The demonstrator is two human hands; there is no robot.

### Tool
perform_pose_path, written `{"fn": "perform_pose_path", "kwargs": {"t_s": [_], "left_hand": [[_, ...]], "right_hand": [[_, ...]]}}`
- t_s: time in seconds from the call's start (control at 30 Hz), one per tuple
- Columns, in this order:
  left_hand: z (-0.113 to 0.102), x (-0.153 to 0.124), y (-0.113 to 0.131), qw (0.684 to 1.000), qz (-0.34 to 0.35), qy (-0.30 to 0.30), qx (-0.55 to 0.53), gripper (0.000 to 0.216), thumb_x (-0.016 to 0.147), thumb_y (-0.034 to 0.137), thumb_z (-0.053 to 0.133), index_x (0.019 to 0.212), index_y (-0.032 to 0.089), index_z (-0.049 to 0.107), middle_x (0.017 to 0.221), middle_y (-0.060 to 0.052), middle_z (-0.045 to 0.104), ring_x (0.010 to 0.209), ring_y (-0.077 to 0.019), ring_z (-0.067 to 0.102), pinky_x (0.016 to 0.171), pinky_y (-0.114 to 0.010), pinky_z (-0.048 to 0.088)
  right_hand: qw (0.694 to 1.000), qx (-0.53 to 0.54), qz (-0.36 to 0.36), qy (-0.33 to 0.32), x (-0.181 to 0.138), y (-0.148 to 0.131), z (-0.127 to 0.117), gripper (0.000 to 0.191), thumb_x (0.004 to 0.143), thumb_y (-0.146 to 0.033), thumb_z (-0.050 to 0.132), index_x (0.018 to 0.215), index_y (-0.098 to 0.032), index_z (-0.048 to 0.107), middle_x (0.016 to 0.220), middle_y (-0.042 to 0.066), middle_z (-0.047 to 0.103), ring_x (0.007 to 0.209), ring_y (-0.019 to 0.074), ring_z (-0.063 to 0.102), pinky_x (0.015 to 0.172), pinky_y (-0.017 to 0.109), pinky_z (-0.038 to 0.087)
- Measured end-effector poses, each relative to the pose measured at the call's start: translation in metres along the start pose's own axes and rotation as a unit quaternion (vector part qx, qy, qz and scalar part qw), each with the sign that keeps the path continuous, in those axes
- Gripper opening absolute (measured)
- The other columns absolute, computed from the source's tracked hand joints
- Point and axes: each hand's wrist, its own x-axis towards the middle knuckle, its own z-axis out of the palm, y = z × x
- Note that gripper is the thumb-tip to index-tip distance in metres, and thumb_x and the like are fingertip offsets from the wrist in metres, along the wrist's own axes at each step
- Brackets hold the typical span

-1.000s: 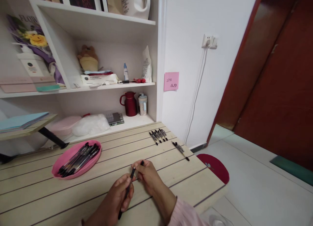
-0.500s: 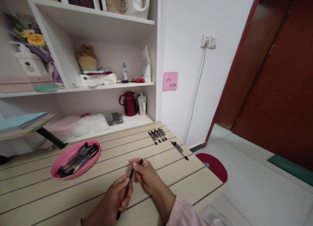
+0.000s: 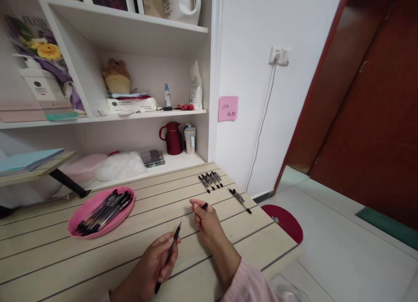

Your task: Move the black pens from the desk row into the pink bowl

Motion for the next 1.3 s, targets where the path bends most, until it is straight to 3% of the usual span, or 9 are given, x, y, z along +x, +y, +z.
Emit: {"fn": "perform_pose_path", "kwargs": {"t_s": [0.13, 0.2, 0.4, 0.53, 0.7, 0.93, 1.1, 1.2, 1.3], "left_hand": [[0.0, -0.001, 0.0, 1.0, 0.002, 0.012, -0.001, 0.019, 0.079, 0.036, 0.049, 0.084, 0.017, 0.05, 0.05, 0.006, 0.049, 0.026, -0.0014, 0.025, 0.031, -0.017, 0.009], [0.001, -0.001, 0.0, 1.0, 0.002, 0.01, -0.001, 0.019, 0.079, 0.035, 0.049, 0.084, 0.017, 0.05, 0.05, 0.006, 0.049, 0.027, -0.0014, 0.025, 0.031, -0.017, 0.009], [0.001, 0.0, 0.002, 1.0, 0.004, -0.008, 0.017, 0.016, 0.08, 0.033, 0.046, 0.083, 0.017, 0.05, 0.051, 0.005, 0.049, 0.027, -0.0016, 0.025, 0.031, -0.017, 0.009], [0.0, 0.001, 0.001, 1.0, 0.001, -0.008, 0.023, 0.018, 0.081, 0.034, 0.046, 0.084, 0.017, 0.05, 0.052, 0.005, 0.05, 0.027, -0.0021, 0.026, 0.031, -0.018, 0.01], [-0.001, 0.002, 0.0, 1.0, 0.007, -0.005, 0.028, 0.018, 0.081, 0.034, 0.046, 0.083, 0.017, 0.05, 0.051, 0.005, 0.049, 0.027, -0.0018, 0.025, 0.03, -0.018, 0.01], [-0.001, 0.001, 0.0, 0.999, 0.008, -0.006, 0.032, 0.019, 0.081, 0.035, 0.045, 0.084, 0.017, 0.05, 0.051, 0.005, 0.049, 0.027, -0.0016, 0.026, 0.03, -0.017, 0.011], [0.0, 0.0, 0.001, 0.999, 0.005, -0.003, 0.032, 0.019, 0.081, 0.035, 0.045, 0.084, 0.017, 0.05, 0.051, 0.006, 0.049, 0.027, -0.0015, 0.026, 0.03, -0.017, 0.01], [0.001, 0.001, 0.001, 0.999, 0.004, -0.003, 0.033, 0.018, 0.081, 0.034, 0.046, 0.084, 0.017, 0.049, 0.05, 0.006, 0.049, 0.027, -0.0017, 0.026, 0.03, -0.017, 0.01], [0.001, 0.001, 0.001, 0.999, 0.007, -0.006, 0.034, 0.017, 0.081, 0.034, 0.046, 0.084, 0.018, 0.049, 0.051, 0.006, 0.05, 0.027, -0.0016, 0.026, 0.03, -0.017, 0.01]], "right_hand": [[0.981, -0.192, -0.011, 0.031, 0.012, -0.009, -0.028, 0.028, 0.062, -0.035, 0.066, 0.077, -0.013, 0.062, 0.058, -0.002, 0.056, 0.036, 0.0034, 0.032, 0.038, 0.02, 0.021], [0.945, -0.326, -0.024, 0.029, 0.017, -0.016, -0.046, 0.018, 0.067, -0.031, 0.06, 0.073, -0.013, 0.062, 0.055, -0.002, 0.055, 0.04, 0.0068, 0.039, 0.042, 0.022, 0.026], [0.678, -0.728, -0.078, 0.068, 0.02, -0.037, -0.078, 0.015, 0.073, -0.019, 0.05, 0.078, -0.018, 0.064, 0.079, 0.006, 0.066, 0.077, 0.0177, 0.056, 0.058, 0.025, 0.03], [0.61, -0.784, -0.1, 0.052, 0.017, -0.032, -0.074, 0.02, 0.076, -0.02, 0.047, 0.089, -0.019, 0.063, 0.085, 0.007, 0.066, 0.083, 0.0183, 0.056, 0.064, 0.025, 0.031], [0.623, -0.767, -0.151, 0.014, 0.019, -0.024, -0.068, 0.021, 0.074, -0.019, 0.047, 0.087, -0.019, 0.063, 0.086, 0.006, 0.066, 0.083, 0.0184, 0.056, 0.071, 0.027, 0.033], [0.727, -0.616, -0.266, -0.144, 0.023, -0.019, -0.058, 0.02, 0.07, -0.016, 0.05, 0.082, -0.021, 0.065, 0.083, 0.002, 0.067, 0.083, 0.0161, 0.056, 0.076, 0.027, 0.039], [0.783, -0.538, -0.285, -0.126, 0.025, -0.013, -0.054, 0.019, 0.068, -0.011, 0.049, 0.075, -0.021, 0.065, 0.075, 0.001, 0.066, 0.076, 0.0146, 0.057, 0.073, 0.026, 0.042], [0.772, -0.545, -0.298, -0.134, 0.024, -0.012, -0.052, 0.02, 0.067, -0.01, 0.05, 0.073, -0.021, 0.065, 0.073, 0.001, 0.067, 0.075, 0.0146, 0.057, 0.073, 0.027, 0.042], [0.727, -0.571, -0.322, -0.203, 0.02, -0.011, -0.044, 0.019, 0.066, -0.009, 0.051, 0.072, -0.022, 0.065, 0.073, 0.0, 0.067, 0.076, 0.0146, 0.057, 0.079, 0.029, 0.04]]}}
